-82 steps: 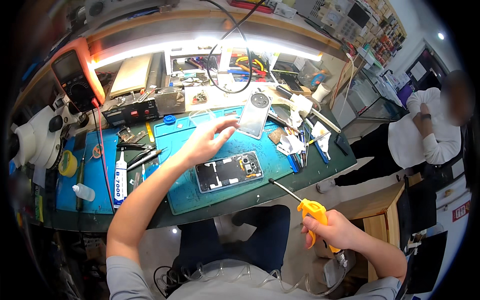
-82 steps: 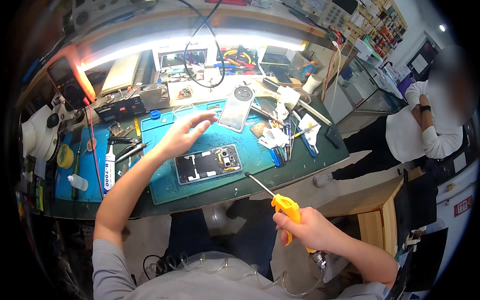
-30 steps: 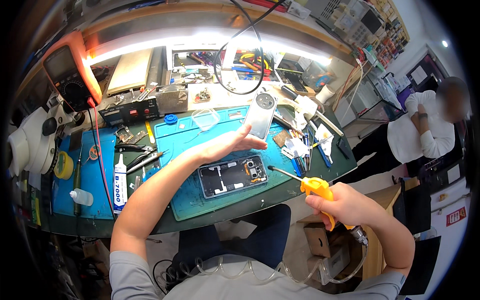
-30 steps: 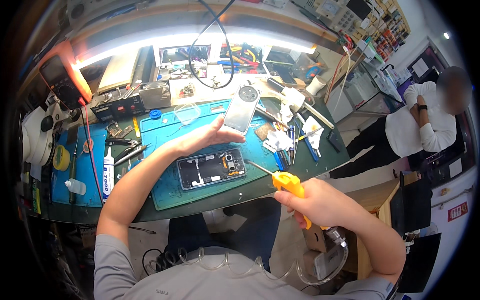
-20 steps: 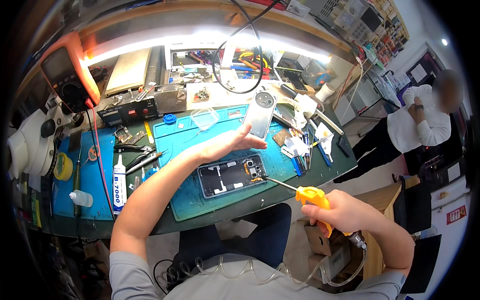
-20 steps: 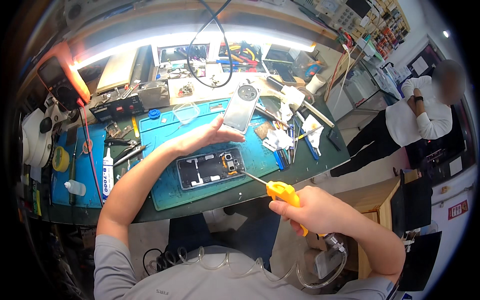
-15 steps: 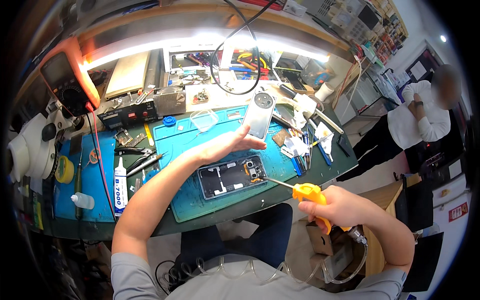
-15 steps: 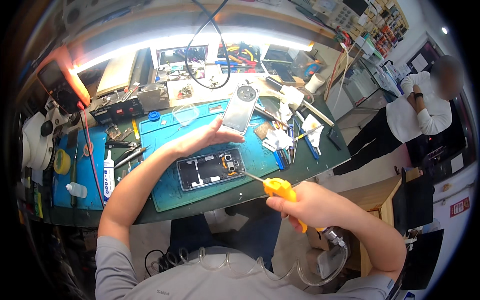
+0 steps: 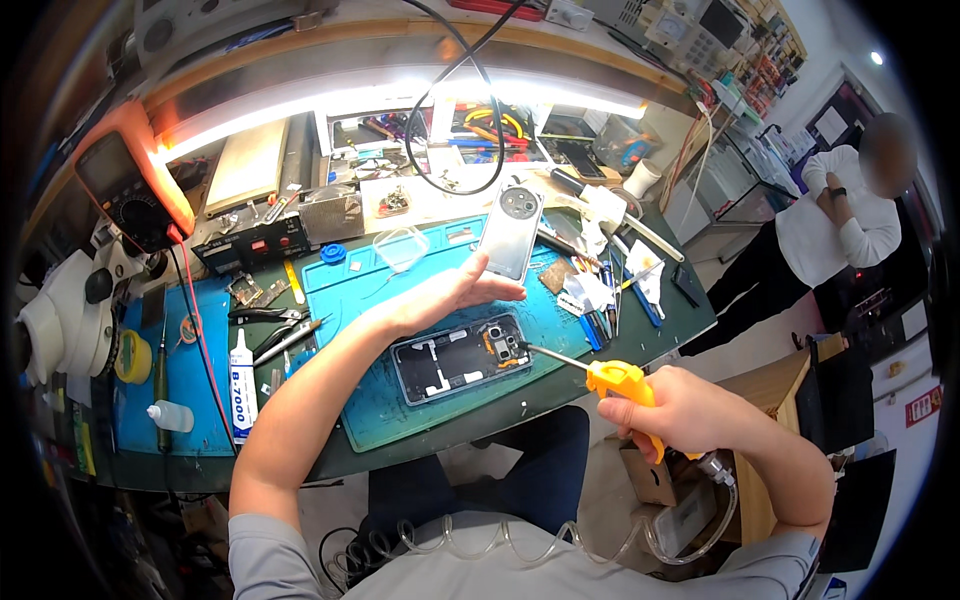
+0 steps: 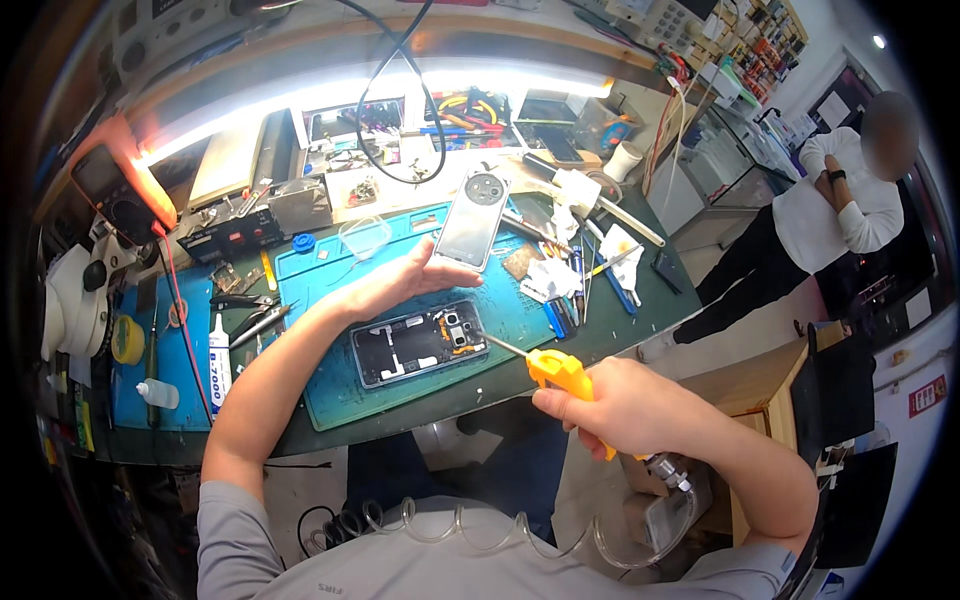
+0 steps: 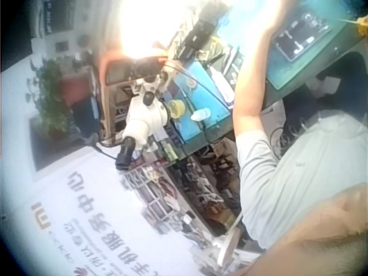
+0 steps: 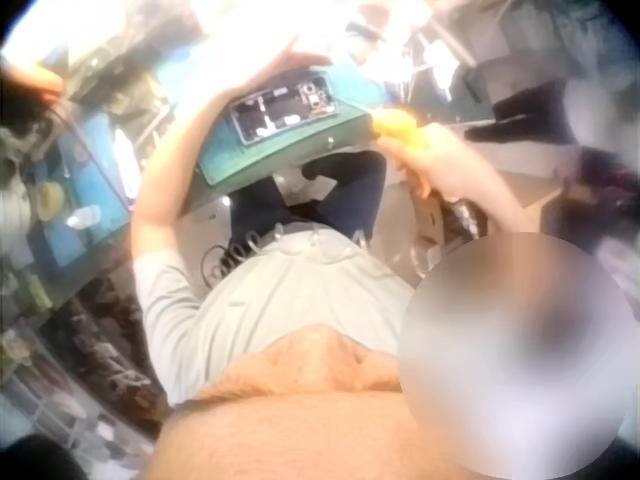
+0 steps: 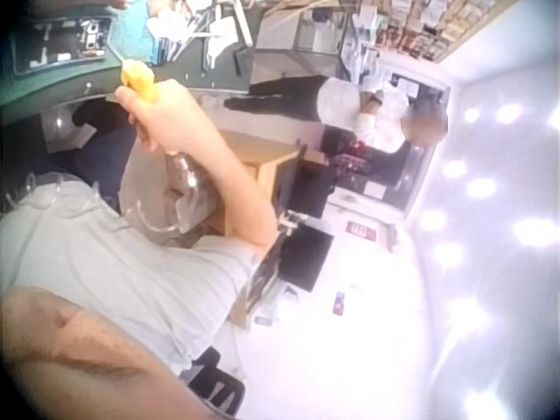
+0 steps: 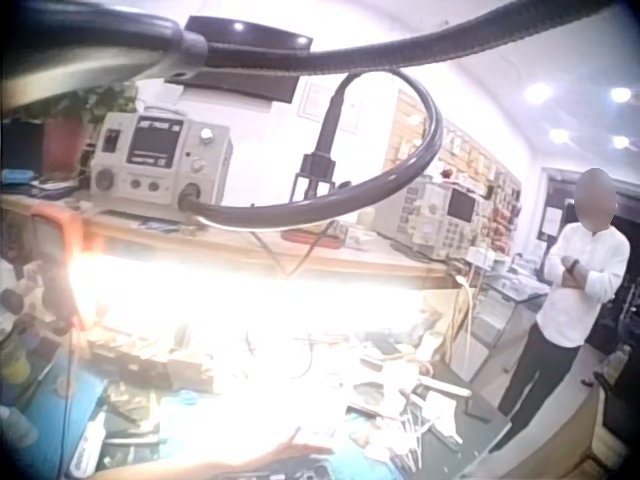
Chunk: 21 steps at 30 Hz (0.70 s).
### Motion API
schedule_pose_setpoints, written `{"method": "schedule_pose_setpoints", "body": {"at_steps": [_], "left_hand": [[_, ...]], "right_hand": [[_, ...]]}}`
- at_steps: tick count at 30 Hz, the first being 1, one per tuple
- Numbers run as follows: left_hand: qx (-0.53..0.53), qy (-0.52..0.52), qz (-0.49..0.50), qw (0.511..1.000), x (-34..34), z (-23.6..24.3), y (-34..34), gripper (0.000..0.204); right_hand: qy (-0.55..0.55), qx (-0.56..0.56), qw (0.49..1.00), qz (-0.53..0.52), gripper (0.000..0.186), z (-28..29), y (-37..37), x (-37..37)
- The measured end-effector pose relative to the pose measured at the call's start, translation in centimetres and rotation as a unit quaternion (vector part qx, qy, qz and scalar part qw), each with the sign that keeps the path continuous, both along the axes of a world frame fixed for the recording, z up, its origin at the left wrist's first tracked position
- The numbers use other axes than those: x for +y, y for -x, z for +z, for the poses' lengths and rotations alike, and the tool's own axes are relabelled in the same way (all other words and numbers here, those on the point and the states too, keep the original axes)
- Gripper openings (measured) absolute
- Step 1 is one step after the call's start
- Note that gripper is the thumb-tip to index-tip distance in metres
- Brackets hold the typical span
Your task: The person applies adhesive to the internal frame of a disassembled smartphone using a tube. They then use a hot air gun to heat the back cover of another smartphone. The workspace is cluttered with tools and electronic parts.
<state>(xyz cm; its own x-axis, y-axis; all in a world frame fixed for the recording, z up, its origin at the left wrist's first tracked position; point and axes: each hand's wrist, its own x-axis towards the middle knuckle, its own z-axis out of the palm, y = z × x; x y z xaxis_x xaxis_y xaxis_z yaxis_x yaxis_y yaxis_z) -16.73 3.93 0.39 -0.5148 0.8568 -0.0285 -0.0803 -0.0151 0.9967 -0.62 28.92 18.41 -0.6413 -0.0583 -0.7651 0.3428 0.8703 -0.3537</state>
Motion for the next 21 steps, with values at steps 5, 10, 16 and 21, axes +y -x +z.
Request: {"method": "schedule_pose_setpoints", "body": {"at_steps": [5,10,16,21], "left_hand": [[0.000,0.000,0.003,1.000,0.22,-0.51,0.27,0.088],[-0.002,-0.002,0.001,1.000,0.26,-0.37,0.35,0.088],[-0.001,-0.010,0.004,1.000,0.24,-0.50,0.32,0.089],[0.005,-0.012,0.016,1.000,0.24,-0.15,-0.04,0.088]], "right_hand": [[0.027,0.004,1.000,0.003,0.059,-0.96,-0.01,0.73],[0.012,0.012,1.000,-0.008,0.059,-1.10,0.55,1.04],[-0.024,0.003,1.000,0.014,0.061,-1.16,0.50,0.93],[-0.017,0.001,0.999,0.031,0.062,-0.59,0.31,0.39]]}}
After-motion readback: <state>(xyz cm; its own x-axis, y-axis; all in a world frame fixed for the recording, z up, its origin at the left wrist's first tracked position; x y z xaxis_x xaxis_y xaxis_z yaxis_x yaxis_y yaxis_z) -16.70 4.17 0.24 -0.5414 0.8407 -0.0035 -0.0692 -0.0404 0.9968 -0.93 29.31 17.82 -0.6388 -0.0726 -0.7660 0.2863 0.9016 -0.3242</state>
